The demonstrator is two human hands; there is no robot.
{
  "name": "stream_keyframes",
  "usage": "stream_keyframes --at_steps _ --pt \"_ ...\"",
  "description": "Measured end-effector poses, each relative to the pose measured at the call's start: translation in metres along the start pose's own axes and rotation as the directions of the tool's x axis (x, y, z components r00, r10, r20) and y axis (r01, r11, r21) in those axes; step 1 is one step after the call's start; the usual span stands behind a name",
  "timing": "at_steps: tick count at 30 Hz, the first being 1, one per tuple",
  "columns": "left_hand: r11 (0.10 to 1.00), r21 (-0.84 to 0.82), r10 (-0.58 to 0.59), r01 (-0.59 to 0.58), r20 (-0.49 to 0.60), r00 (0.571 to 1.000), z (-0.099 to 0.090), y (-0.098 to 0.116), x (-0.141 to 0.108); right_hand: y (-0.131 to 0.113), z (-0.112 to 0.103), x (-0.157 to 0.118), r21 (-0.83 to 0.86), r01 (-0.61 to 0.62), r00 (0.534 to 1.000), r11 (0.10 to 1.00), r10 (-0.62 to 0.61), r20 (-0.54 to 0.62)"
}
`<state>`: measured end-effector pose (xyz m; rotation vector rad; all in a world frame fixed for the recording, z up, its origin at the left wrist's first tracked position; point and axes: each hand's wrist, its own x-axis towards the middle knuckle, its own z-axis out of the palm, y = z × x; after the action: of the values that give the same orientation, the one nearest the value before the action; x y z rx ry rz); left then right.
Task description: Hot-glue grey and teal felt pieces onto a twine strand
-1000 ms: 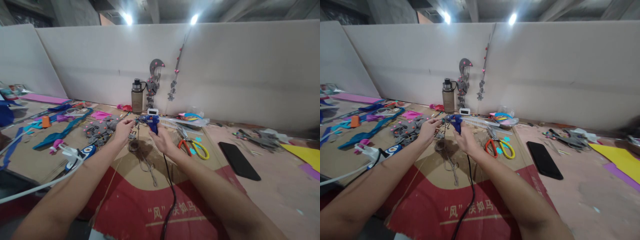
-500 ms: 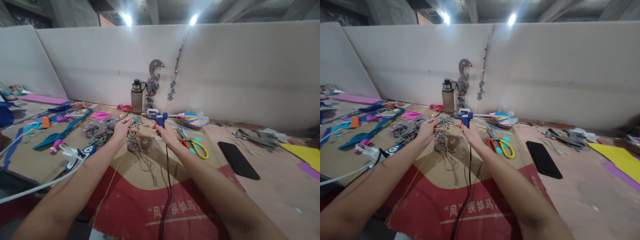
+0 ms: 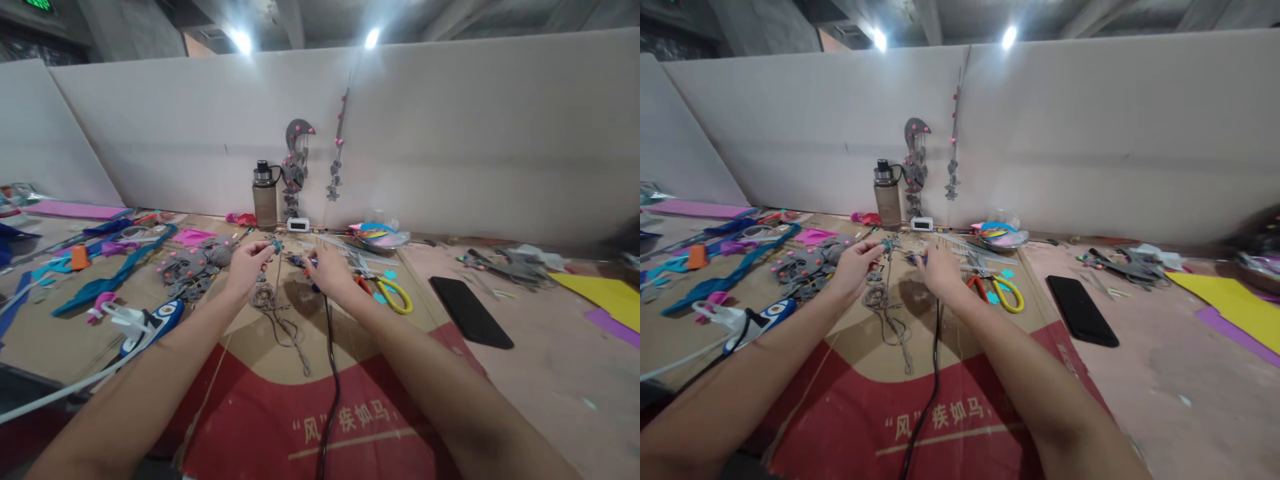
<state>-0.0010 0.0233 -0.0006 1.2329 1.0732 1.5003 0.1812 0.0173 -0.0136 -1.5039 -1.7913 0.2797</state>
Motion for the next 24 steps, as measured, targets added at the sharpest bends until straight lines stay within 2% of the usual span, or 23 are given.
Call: stream_keyframes --at_steps 2,3,5,6,7,8,9,10,13,15,19,24 --pt "0.999 0.017 0.032 -0.032 -0.007 0.999 0.004 0.004 -0.005 -0.013 0.002 -0.001 0.311 0.017 1.0 0.95 -0.014 -0.013" --pt "0.997 0.042 0.06 -0.059 -0.013 0.998 0.005 0.006 -0.007 -0.019 0.005 -0.002 0.494 -0.022 1.0 0.869 0.012 0.023" --pt "0.985 0.117 0.129 -0.124 -0.03 0.991 0.006 0.01 -0.011 -0.031 0.01 -0.006 0.778 -0.161 0.984 0.607 0.044 0.17" --pt "0.975 0.158 0.162 -0.154 -0.038 0.986 0.006 0.011 -0.012 -0.035 0.013 -0.007 0.846 -0.236 0.967 0.478 0.033 0.251" --pt "0.965 0.194 0.189 -0.177 -0.048 0.981 0.006 0.012 -0.012 -0.038 0.015 -0.009 0.875 -0.292 0.952 0.386 0.025 0.306" --pt "0.957 0.217 0.207 -0.19 -0.058 0.977 0.005 0.012 -0.013 -0.039 0.017 -0.009 0.884 -0.319 0.944 0.343 0.029 0.33" --pt "0.954 0.227 0.213 -0.193 -0.064 0.975 0.005 0.012 -0.013 -0.039 0.017 -0.01 0.881 -0.318 0.945 0.349 0.046 0.323" --pt "0.956 0.226 0.206 -0.187 -0.067 0.976 0.006 0.012 -0.012 -0.038 0.018 -0.01 0.871 -0.293 0.955 0.395 0.074 0.287" --pt "0.978 0.16 0.147 -0.137 -0.052 0.988 0.008 0.008 -0.012 -0.034 0.014 -0.008 0.789 -0.173 0.985 0.589 0.11 0.134" --pt "0.992 0.077 0.101 -0.098 -0.03 0.994 0.011 0.006 -0.012 -0.032 0.011 -0.007 0.739 -0.102 0.995 0.666 0.085 0.06" --pt "0.997 -0.075 0.024 -0.024 0.008 1.0 0.016 0.006 -0.016 -0.032 0.007 -0.008 0.692 0.0 0.998 0.722 0.043 -0.045" --pt "0.986 -0.154 -0.059 0.066 0.055 0.997 0.02 0.01 -0.021 -0.03 0.011 -0.009 0.668 0.052 0.997 0.743 0.0 -0.078"
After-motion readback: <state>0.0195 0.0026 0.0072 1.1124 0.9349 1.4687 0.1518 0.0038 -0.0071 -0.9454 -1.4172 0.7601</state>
